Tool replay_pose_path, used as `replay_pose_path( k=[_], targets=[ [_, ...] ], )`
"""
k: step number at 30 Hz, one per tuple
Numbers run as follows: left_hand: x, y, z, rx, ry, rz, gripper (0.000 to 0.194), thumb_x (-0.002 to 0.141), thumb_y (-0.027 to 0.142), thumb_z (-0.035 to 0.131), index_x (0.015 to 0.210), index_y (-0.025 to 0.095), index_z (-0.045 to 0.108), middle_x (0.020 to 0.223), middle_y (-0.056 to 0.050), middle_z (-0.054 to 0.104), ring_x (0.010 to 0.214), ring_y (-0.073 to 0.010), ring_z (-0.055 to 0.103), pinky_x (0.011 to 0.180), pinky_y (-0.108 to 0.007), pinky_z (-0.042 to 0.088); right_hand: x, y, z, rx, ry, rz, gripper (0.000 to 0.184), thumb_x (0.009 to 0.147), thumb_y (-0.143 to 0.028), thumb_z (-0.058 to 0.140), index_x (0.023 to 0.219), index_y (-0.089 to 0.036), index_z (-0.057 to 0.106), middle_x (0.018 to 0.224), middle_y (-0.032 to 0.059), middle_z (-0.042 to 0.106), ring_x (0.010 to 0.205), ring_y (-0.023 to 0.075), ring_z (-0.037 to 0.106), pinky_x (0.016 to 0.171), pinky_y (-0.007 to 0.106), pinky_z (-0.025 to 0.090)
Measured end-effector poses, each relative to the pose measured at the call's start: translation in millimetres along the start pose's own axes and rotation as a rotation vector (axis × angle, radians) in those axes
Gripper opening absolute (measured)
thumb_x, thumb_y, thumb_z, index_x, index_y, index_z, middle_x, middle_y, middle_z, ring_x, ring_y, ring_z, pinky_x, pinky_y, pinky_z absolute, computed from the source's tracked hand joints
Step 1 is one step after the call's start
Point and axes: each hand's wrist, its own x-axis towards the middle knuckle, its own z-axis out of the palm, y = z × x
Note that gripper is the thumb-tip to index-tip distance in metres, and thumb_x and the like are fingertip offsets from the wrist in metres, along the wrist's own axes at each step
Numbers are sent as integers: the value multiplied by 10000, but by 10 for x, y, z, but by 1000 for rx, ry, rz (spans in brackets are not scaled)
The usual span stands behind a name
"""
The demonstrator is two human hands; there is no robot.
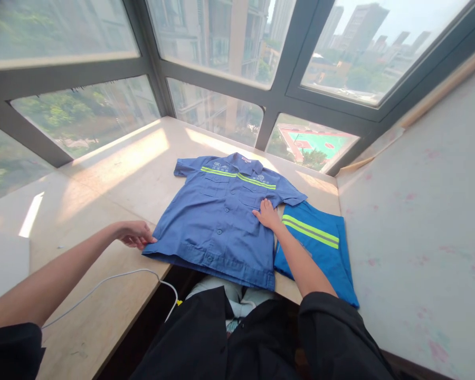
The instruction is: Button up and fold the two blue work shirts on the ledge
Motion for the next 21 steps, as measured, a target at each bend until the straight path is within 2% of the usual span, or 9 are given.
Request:
replay_pose_path(
  k=[3,7,11,12,14,17,18,19,21],
  targets=[
    [-32,-147,91,-2,-52,23,321,416,296,835,558,161,580,602,-46,608,516,-105,552,442,-161,394,-40,55,29,-11,10,-6,784,989,-566,237,1545,-16,190,1620,200,115,1506,313,116,1172,522,243],
    [-98,-248,133,35,-151,31,197,418,246,742,571,177,638,711,-102,691,622,-178,645,525,-233,498,-55,130,18,-17,-14,-32,781,987,-563,244,1550,-25,188,1624,187,109,1507,310,114,1175,510,247],
    [-107,-200,94,249,-181,-72,184,406,166,740,539,165,612,779,-163,718,694,-269,690,493,-255,482,-103,136,30,-23,-11,-48,771,982,-547,239,1551,-29,189,1624,186,112,1505,322,117,1159,536,274],
    [-99,-143,72,314,-142,-102,191,414,156,752,531,157,600,768,-177,714,697,-291,692,484,-262,472,-127,124,37,-26,-5,-53,767,981,-542,232,1552,-32,191,1623,186,113,1505,328,117,1150,552,281],
    [-84,53,25,395,14,-95,203,471,185,775,531,147,584,715,-184,698,685,-314,691,492,-285,474,-190,90,51,-35,4,-62,755,982,-531,223,1553,-37,195,1623,187,113,1504,334,115,1141,569,286],
    [-63,542,0,456,317,117,182,640,279,721,588,148,606,664,-159,683,686,-311,692,586,-356,527,-306,30,56,-45,-14,-72,746,986,-521,231,1555,-40,193,1626,176,96,1506,327,110,1150,556,273],
    [-50,741,22,483,380,196,163,689,285,685,627,147,627,688,-158,690,727,-314,696,641,-372,539,-347,12,51,-46,-25,-75,746,988,-520,237,1556,-39,188,1628,171,86,1508,323,104,1156,550,266],
    [-30,946,65,507,456,283,147,732,285,647,690,144,655,753,-164,705,806,-322,699,710,-382,543,-386,-4,42,-47,-38,-79,749,989,-522,243,1557,-38,180,1629,167,75,1509,319,97,1161,544,258],
    [40,1351,207,529,607,447,226,820,305,565,944,159,685,1038,-165,710,1052,-320,654,880,-386,512,-455,-28,9,-44,-61,-85,758,990,-531,254,1560,-40,167,1631,162,57,1512,314,81,1167,537,246]
  ],
)
